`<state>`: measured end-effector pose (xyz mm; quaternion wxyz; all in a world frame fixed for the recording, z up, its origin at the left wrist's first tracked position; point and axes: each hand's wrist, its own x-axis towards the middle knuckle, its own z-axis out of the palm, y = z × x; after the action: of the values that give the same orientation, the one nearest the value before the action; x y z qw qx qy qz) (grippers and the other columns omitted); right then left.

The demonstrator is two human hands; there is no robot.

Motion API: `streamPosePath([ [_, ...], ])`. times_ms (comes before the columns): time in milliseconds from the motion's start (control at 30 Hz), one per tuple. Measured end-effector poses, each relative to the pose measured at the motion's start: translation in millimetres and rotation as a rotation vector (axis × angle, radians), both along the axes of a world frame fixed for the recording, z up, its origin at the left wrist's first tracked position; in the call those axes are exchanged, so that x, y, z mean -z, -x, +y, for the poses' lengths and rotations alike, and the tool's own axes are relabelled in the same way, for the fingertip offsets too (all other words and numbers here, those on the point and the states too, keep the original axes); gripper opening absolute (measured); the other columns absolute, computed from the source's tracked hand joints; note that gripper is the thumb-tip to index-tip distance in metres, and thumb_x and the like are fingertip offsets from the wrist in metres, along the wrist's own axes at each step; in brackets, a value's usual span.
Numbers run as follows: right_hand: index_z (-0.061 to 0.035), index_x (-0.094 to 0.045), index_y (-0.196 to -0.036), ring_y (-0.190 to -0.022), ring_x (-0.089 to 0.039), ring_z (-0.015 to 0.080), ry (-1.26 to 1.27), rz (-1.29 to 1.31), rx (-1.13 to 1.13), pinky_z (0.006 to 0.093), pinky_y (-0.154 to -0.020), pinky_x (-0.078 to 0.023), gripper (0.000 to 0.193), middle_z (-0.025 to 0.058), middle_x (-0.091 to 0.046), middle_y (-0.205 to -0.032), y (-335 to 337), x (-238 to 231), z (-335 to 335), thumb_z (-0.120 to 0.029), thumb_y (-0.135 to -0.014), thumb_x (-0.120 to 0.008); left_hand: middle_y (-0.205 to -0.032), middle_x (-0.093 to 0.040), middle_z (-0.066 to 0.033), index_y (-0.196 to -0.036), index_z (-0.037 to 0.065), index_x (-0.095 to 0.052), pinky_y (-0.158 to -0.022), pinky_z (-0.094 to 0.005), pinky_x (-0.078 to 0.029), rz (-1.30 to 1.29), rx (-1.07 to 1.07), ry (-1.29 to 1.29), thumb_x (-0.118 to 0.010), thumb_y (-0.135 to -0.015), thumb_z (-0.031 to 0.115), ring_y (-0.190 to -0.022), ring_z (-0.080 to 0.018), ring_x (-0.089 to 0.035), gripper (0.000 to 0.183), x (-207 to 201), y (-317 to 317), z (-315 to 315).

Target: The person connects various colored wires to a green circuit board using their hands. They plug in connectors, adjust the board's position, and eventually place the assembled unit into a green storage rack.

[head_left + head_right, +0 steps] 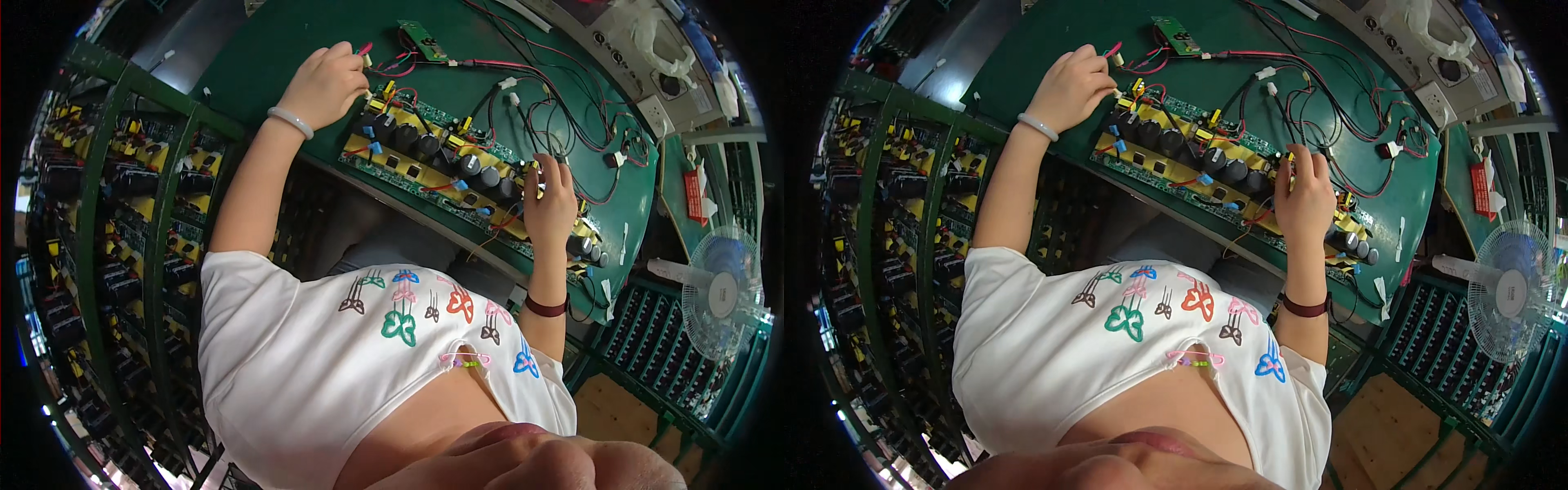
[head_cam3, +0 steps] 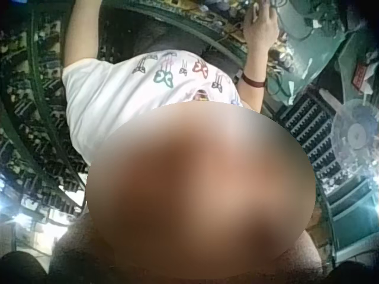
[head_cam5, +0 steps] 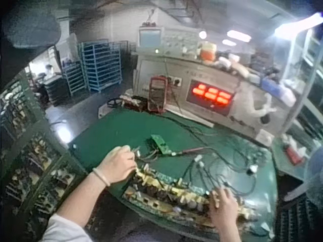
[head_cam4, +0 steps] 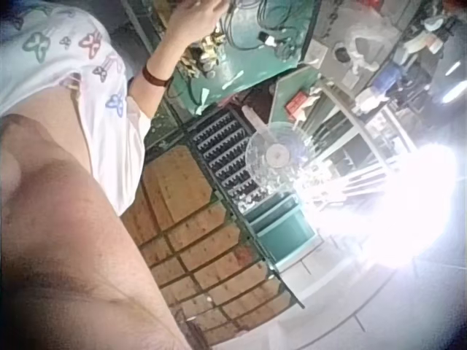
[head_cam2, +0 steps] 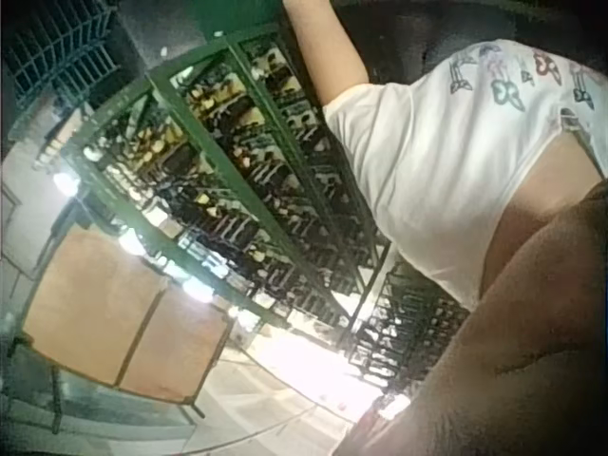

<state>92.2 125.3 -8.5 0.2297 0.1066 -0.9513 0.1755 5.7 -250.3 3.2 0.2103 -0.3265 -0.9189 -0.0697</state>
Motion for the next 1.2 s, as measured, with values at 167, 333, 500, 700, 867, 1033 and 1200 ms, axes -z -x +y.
streamPosePath([
  [167,-0.0127,-0.063,-0.110,-0.070,-0.063,0.0303,-0.008,-0.012,0.006,0.0412,-0.059,-0.050,0.020,0.0093,-0.062,-0.091,1,0,1,-0.013,-0.090,-0.064,-0.087,-0.058,-0.0010,-0.081,0.008,-0.072,-0.083,-0.0359,-0.048,-0.049,-0.016,0.020,-0.073,-0.080,0.015,-0.095,-0.0205,-0.055,0.007,3,1,-1],
  [333,-0.0124,-0.063,-0.112,-0.074,-0.064,0.0318,-0.027,-0.026,0.016,0.0419,-0.062,-0.051,0.021,0.0097,-0.063,-0.093,1,0,0,-0.013,-0.090,-0.063,-0.089,-0.058,-0.0004,-0.080,0.009,-0.072,-0.085,-0.0357,-0.048,-0.098,0.002,0.064,-0.072,-0.080,0.015,-0.096,-0.0199,-0.055,0.006,0,3,2],
  [500,-0.0115,-0.064,-0.111,-0.076,-0.064,0.0326,-0.017,-0.041,0.009,0.0421,-0.064,-0.051,0.021,0.0106,-0.063,-0.094,1,1,1,-0.012,-0.090,-0.063,-0.089,-0.058,0.0010,-0.080,0.010,-0.072,-0.088,-0.0356,-0.048,-0.080,0.015,0.060,-0.072,-0.080,0.016,-0.097,-0.0193,-0.055,0.007,5,9,2],
  [700,-0.0074,-0.064,-0.112,-0.078,-0.064,0.0240,-0.009,-0.062,0.013,0.0380,-0.070,-0.050,0.021,0.0089,-0.062,-0.091,-1,-4,-3,-0.009,-0.091,-0.063,-0.088,-0.059,0.0011,-0.078,0.009,-0.072,-0.088,-0.0362,-0.049,-0.117,0.011,0.042,-0.073,-0.079,0.017,-0.097,-0.0190,-0.056,0.008,8,10,1],
  [867,-0.0102,-0.064,-0.112,-0.077,-0.064,0.0287,-0.041,-0.042,0.000,0.0394,-0.065,-0.050,0.021,0.0098,-0.063,-0.092,0,-2,0,-0.011,-0.091,-0.064,-0.087,-0.061,0.0006,-0.077,0.009,-0.072,-0.088,-0.0375,-0.050,-0.166,0.035,0.029,-0.074,-0.078,0.016,-0.097,-0.0204,-0.056,0.007,7,14,2],
  [1033,-0.0099,-0.064,-0.111,-0.078,-0.065,0.0286,-0.031,-0.061,0.003,0.0391,-0.066,-0.051,0.021,0.0099,-0.063,-0.093,-1,-4,-1,-0.010,-0.090,-0.064,-0.085,-0.061,-0.0012,-0.077,0.007,-0.071,-0.087,-0.0387,-0.050,-0.211,0.067,0.020,-0.075,-0.077,0.013,-0.095,-0.0225,-0.057,0.007,7,19,1],
  [1200,-0.0096,-0.064,-0.111,-0.078,-0.065,0.0275,0.020,-0.088,0.000,0.0390,-0.067,-0.051,0.021,0.0104,-0.062,-0.091,-1,-11,-4,-0.010,-0.090,-0.066,-0.086,-0.061,-0.0008,-0.080,0.008,-0.072,-0.086,-0.0379,-0.050,-0.141,0.048,0.068,-0.073,-0.080,0.016,-0.096,-0.0223,-0.057,0.009,1,16,5],
])
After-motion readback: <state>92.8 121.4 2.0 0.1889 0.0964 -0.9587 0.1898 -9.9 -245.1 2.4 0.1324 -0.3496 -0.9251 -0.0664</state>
